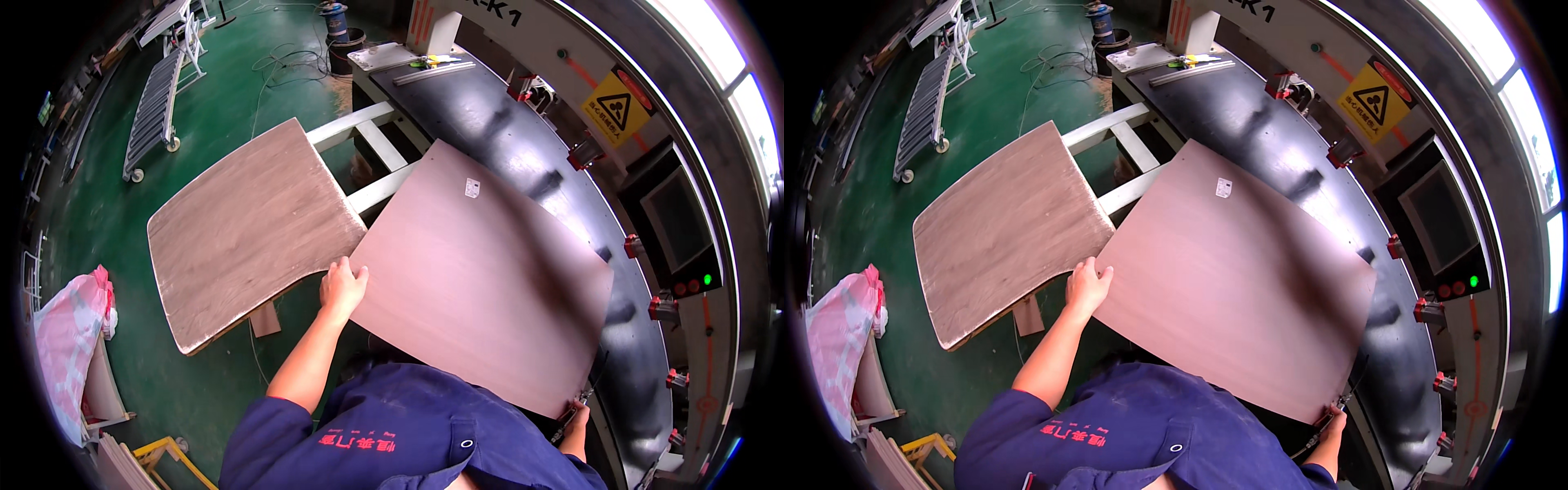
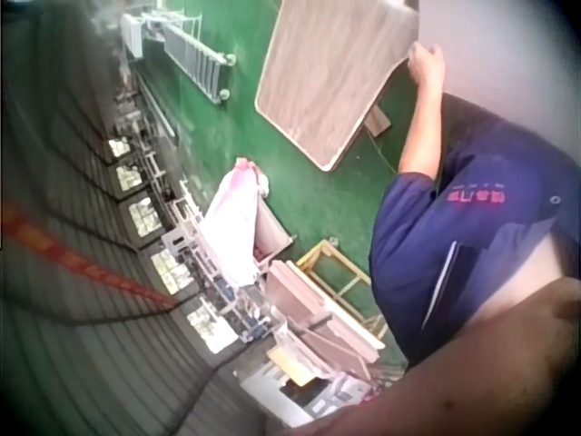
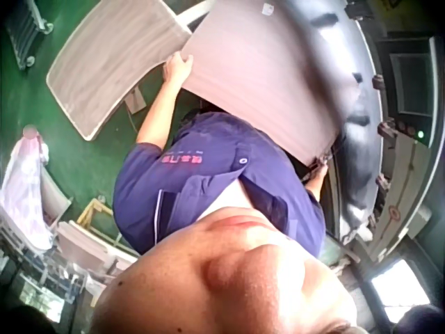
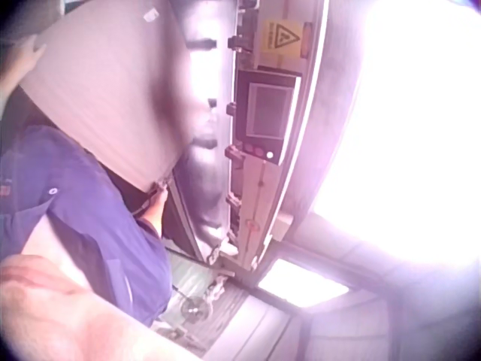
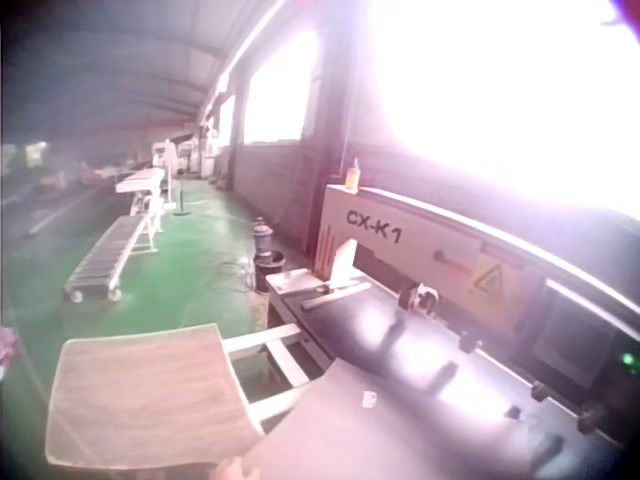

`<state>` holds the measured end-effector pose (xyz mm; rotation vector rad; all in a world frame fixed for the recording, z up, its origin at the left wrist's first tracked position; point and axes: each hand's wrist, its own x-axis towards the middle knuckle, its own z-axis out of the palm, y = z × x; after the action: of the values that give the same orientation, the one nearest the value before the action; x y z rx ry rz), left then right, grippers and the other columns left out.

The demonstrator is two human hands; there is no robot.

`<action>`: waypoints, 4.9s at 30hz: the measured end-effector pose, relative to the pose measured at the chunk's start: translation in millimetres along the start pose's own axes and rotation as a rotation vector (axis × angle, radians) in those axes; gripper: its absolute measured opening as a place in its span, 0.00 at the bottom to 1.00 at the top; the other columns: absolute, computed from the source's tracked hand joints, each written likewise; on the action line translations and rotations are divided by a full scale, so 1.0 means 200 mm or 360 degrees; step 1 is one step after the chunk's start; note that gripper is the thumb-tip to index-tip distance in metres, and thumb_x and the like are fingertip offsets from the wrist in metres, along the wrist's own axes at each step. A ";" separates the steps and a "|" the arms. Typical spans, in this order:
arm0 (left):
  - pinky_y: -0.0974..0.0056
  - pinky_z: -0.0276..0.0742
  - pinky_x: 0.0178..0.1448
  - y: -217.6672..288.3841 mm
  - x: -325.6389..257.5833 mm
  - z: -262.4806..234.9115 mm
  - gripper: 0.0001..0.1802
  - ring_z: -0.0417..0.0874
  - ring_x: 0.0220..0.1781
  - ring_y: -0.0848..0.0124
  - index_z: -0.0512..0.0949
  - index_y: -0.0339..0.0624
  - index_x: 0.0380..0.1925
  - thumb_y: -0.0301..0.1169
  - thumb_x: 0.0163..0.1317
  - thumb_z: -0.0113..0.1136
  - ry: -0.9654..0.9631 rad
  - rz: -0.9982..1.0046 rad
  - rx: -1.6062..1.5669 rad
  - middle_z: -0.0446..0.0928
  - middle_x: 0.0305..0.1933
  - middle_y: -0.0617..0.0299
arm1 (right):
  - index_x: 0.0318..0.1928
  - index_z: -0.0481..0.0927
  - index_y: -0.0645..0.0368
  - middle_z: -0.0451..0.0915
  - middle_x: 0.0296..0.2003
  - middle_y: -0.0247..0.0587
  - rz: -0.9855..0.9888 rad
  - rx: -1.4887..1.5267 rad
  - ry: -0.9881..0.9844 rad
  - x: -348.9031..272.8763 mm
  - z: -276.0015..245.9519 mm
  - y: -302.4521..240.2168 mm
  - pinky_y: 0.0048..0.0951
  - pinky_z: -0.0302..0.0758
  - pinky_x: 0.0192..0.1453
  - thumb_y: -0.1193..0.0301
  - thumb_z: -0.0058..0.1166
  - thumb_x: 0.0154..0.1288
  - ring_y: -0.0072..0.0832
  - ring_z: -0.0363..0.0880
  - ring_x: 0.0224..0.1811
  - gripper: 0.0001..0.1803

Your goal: The person picks up a wooden board from a stack, places it onto a manufacturing machine, uses a hand-held air nozzle to clean the board, and then moves the board to another pile.

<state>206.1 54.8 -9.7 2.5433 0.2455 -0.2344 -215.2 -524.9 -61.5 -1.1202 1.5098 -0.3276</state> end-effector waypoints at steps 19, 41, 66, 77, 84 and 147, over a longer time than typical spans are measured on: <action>0.50 0.75 0.54 0.55 0.64 0.22 0.27 0.78 0.50 0.46 0.73 0.31 0.44 0.46 0.58 0.57 -0.0126 0.0354 0.0206 0.75 0.47 0.39 | 0.25 0.71 0.52 0.72 0.18 0.32 0.0144 0.0210 0.0005 -0.25 0.13 0.02 0.32 0.70 0.23 0.66 0.55 0.53 0.30 0.71 0.18 0.07; 0.54 0.66 0.56 0.59 0.52 0.50 0.18 0.70 0.49 0.54 0.70 0.37 0.45 0.32 0.57 0.60 0.0730 0.0945 -0.0635 0.71 0.44 0.50 | 0.23 0.72 0.52 0.73 0.18 0.33 0.0227 0.0386 0.0018 -0.44 0.51 0.23 0.33 0.72 0.24 0.65 0.53 0.57 0.29 0.72 0.20 0.09; 0.56 0.75 0.51 0.55 -0.99 1.11 0.27 0.80 0.47 0.63 0.68 0.38 0.51 0.52 0.68 0.44 -0.1324 -0.0453 -0.1590 0.77 0.46 0.54 | 0.31 0.79 0.62 0.80 0.27 0.38 0.0089 -0.0456 -0.1362 -0.74 0.76 0.18 0.24 0.72 0.31 0.66 0.61 0.58 0.23 0.77 0.27 0.11; 0.56 0.81 0.44 0.61 -1.40 1.13 0.21 0.81 0.37 0.59 0.72 0.34 0.47 0.43 0.69 0.48 -0.1200 -0.0714 -0.1860 0.78 0.43 0.51 | 0.26 0.73 0.57 0.76 0.20 0.34 -0.0271 -0.0028 -0.1019 -0.38 0.50 0.05 0.23 0.67 0.24 0.65 0.58 0.62 0.20 0.72 0.19 0.12; 0.63 0.80 0.25 0.39 -1.46 1.00 0.30 0.81 0.24 0.64 0.73 0.31 0.46 0.52 0.63 0.55 -0.0840 -0.0733 -0.1553 0.78 0.37 0.50 | 0.27 0.70 0.56 0.70 0.20 0.29 -0.0752 -0.0014 -0.0602 -0.13 0.45 -0.25 0.23 0.65 0.26 0.69 0.59 0.57 0.18 0.67 0.20 0.10; 0.64 0.73 0.46 -0.28 -0.28 0.06 0.24 0.76 0.49 0.70 0.70 0.33 0.53 0.33 0.58 0.49 0.0448 -0.0498 -0.2215 0.74 0.53 0.58 | 0.21 0.72 0.51 0.68 0.18 0.24 -0.0275 -0.0201 -0.0677 -1.11 1.01 0.00 0.20 0.56 0.23 0.71 0.61 0.51 0.15 0.62 0.19 0.10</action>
<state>138.6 87.2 -37.7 1.1349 0.6383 0.1604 -66.0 -275.7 15.7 -1.3289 1.0721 -0.1007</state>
